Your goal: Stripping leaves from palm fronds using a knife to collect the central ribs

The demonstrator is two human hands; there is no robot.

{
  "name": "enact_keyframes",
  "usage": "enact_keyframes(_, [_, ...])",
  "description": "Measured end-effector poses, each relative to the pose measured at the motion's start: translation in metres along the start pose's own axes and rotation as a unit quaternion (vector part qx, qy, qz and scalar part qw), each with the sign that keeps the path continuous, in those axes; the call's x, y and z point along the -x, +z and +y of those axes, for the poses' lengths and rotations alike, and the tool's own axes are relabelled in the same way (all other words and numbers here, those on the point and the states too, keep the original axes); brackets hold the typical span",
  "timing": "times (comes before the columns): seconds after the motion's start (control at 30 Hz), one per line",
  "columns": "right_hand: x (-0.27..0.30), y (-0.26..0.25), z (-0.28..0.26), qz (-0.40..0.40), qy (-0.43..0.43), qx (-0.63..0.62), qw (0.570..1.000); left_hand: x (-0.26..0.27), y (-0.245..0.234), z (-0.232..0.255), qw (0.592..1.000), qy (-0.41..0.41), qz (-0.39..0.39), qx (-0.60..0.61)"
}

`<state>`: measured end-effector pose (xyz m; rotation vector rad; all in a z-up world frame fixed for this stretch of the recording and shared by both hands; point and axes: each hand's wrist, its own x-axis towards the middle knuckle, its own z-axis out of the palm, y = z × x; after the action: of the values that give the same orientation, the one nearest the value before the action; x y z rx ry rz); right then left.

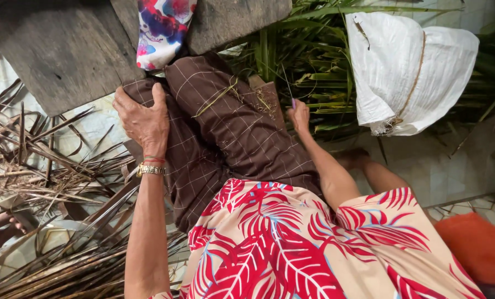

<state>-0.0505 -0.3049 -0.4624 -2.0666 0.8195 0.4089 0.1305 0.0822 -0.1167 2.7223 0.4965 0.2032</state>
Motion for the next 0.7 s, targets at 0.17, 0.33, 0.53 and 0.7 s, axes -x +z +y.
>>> enact_keyframes(0.17, [0.018,-0.039,-0.028,-0.059,0.012,0.115,0.992,-0.002,0.006,-0.006,1.000,-0.007,0.000,-0.005])
enact_keyframes(0.33, [0.015,-0.032,-0.008,-0.091,0.012,0.191,0.977,0.000,0.004,-0.008,1.000,-0.009,-0.001,-0.016])
enact_keyframes(0.53, [0.038,-0.063,-0.049,-0.104,0.004,0.169,0.980,-0.002,-0.001,0.001,1.000,-0.002,-0.004,0.010])
enact_keyframes(0.7, [0.059,-0.092,-0.097,0.004,-0.096,-0.038,0.995,-0.004,0.004,-0.002,1.000,-0.004,0.008,-0.006])
